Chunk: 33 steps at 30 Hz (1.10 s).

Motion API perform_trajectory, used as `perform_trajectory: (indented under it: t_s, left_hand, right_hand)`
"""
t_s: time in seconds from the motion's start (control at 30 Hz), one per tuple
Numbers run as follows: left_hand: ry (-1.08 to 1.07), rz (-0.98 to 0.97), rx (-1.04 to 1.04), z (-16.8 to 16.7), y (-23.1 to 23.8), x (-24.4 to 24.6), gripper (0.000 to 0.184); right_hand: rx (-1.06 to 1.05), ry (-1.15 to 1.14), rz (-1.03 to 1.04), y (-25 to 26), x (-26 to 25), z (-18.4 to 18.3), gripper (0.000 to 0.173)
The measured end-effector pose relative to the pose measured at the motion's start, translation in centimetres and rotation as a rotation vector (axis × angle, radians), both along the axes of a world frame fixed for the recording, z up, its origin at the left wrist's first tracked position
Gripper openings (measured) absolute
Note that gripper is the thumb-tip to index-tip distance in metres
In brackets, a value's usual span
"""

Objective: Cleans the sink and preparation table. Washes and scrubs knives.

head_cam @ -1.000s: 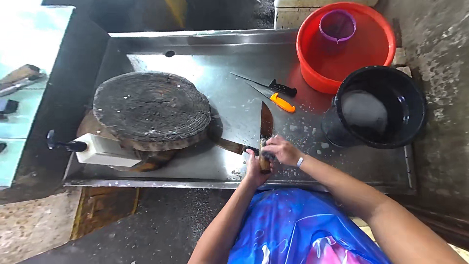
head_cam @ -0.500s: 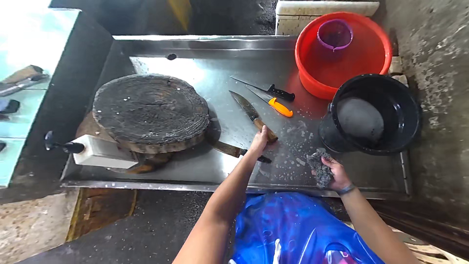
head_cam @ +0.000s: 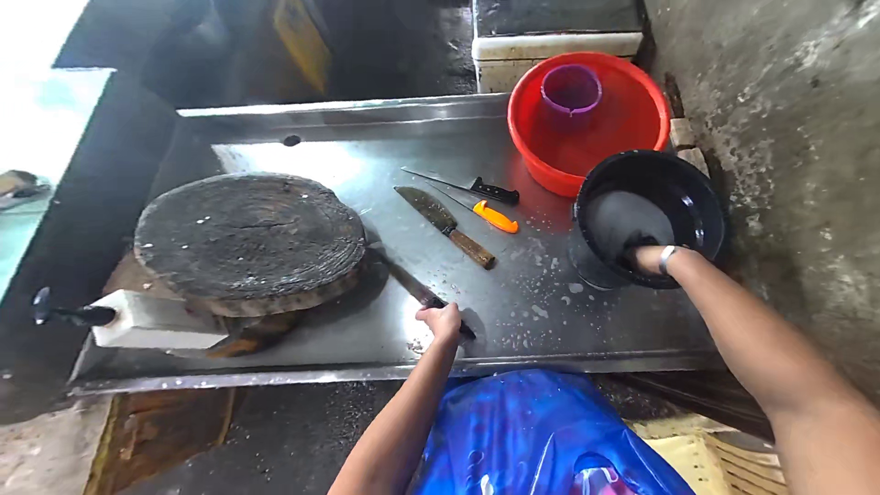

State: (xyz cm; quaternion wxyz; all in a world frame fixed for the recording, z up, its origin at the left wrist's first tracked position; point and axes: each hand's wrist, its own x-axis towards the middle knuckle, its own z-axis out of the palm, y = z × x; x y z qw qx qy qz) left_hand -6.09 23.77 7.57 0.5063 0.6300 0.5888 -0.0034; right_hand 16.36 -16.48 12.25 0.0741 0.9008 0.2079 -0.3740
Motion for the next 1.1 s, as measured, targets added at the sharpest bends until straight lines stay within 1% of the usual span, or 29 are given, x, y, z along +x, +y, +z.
perform_trajectory:
  t_s: [0.07,0.1,0.13,0.17,0.2,0.27,0.3,0.33,0.37,0.4,0.43,0.47,0.5,0.57,0.6,0.63,0.67,0.7,0.73,0.77,0.8,0.83,0.87,0.9,0.93,0.97,1.03,1.07,1.1]
  left_hand:
    - [-0.313,0.119,-0.203,2.0,-0.2,-2.3,0.056]
    - [-0.425,0.139,-0.319,3.2,-0.3,-3.5,0.04]
    - [-0.495,0.152,-0.414,4.2,-0.6,-4.6,0.028]
    - [-0.529,0.15,-0.469,5.0,-0.8,-5.4,0.027]
    - [-0.541,0.122,-0.502,5.5,-0.9,-6.0,0.032]
    - [-0.543,0.087,-0.555,5.6,-1.2,-6.5,0.042]
    - [-0.541,0.105,-0.603,5.4,-1.3,-6.5,0.047]
    - [-0.536,0.135,-0.668,5.0,-1.4,-6.3,0.049]
    - [-0.53,0.17,-0.738,4.5,-1.3,-5.9,0.051]
    - [-0.528,0.199,-0.808,3.9,-1.2,-5.7,0.053]
    - [-0.532,0.216,-0.873,3.3,-1.0,-5.4,0.053]
    - [-0.534,0.231,-0.923,2.8,-1.0,-5.1,0.053]
    - [-0.537,0.24,-0.95,2.5,-1.0,-4.8,0.053]
    - [-0.556,0.216,-0.968,2.2,-1.0,-4.7,0.054]
    - [-0.568,0.176,-0.978,2.1,-0.7,-4.9,0.054]
    - [-0.596,0.141,-0.973,2.1,-0.5,-5.1,0.052]
    - [-0.613,0.147,-1.005,2.2,-0.1,-5.3,0.05]
    - [-0.607,0.163,-1.041,1.9,0.4,-5.4,0.046]
    - [-0.584,0.184,-1.071,1.7,0.9,-5.3,0.045]
    - [-0.568,0.205,-1.1,1.5,1.2,-5.3,0.046]
    - [-0.568,0.223,-1.109,1.5,1.5,-5.3,0.047]
    - [-0.585,0.223,-1.097,1.6,1.7,-5.3,0.048]
    - [-0.602,0.222,-1.068,1.8,1.8,-5.5,0.051]
    - [-0.601,0.205,-1.045,1.8,1.8,-5.9,0.055]
    - [-0.585,0.198,-1.046,1.6,1.7,-6.1,0.057]
    - [-0.561,0.186,-1.046,1.2,1.7,-6.0,0.054]
    - [-0.51,0.192,-1.073,0.3,1.9,-5.7,0.05]
    - [-0.498,0.204,-1.082,0.2,2.0,-5.8,0.05]
    - [-0.509,0.205,-1.082,0.4,2.2,-6.0,0.05]
  right_hand:
    - [-0.059,-0.011,-0.037,0.1,0.8,0.6,0.03]
    - [-0.087,-0.004,-0.054,-0.2,0.9,0.7,0.033]
    - [-0.072,0.019,-0.04,-0.7,0.8,0.5,0.031]
    - [0.029,0.045,-0.032,-1.1,0.5,1.0,0.026]
    - [0.227,0.055,-0.102,-1.1,-0.2,2.3,0.022]
    - [0.654,0.097,-0.334,1.1,-2.6,8.0,0.02]
    - [0.841,0.061,-0.4,2.4,-4.0,10.4,0.022]
    - [0.995,-0.028,-0.404,4.0,-5.5,12.2,0.023]
    - [1.11,-0.132,-0.339,6.0,-7.1,13.2,0.024]
    - [1.192,-0.211,-0.229,8.4,-8.8,13.4,0.024]
    - [1.252,-0.261,-0.126,11.0,-10.6,12.7,0.023]
    - [1.3,-0.271,-0.044,13.9,-12.6,11.2,0.022]
    - [1.331,-0.234,0.035,16.6,-14.8,9.2,0.021]
    - [1.342,-0.048,0.252,21.4,-18.7,4.3,0.021]
    - [1.346,0.018,0.384,23.4,-19.8,2.0,0.022]
    - [1.351,0.033,0.485,25.0,-19.8,0.0,0.025]
    - [1.36,-0.01,0.52,26.4,-18.8,-1.7,0.029]
    - [1.337,-0.064,0.484,27.3,-17.2,-2.8,0.033]
    - [1.299,-0.12,0.405,28.0,-15.3,-3.7,0.034]
    - [1.253,-0.183,0.334,28.5,-14.1,-4.3,0.03]
    - [1.233,-0.225,0.292,28.8,-14.0,-3.9,0.025]
    - [1.249,-0.246,0.307,29.2,-14.9,-3.0,0.022]
    - [1.295,-0.226,0.368,29.4,-16.4,-2.1,0.021]
    - [1.354,-0.187,0.45,29.4,-17.9,-2.1,0.021]
    - [1.379,-0.161,0.498,29.3,-18.5,-2.9,0.021]
    - [1.364,-0.169,0.485,29.1,-18.0,-4.0,0.024]
    - [1.26,-0.253,0.346,29.0,-15.9,-5.3,0.025]
    - [1.232,-0.282,0.274,29.3,-15.9,-5.0,0.023]
    - [1.25,-0.286,0.248,29.6,-16.6,-4.1,0.022]
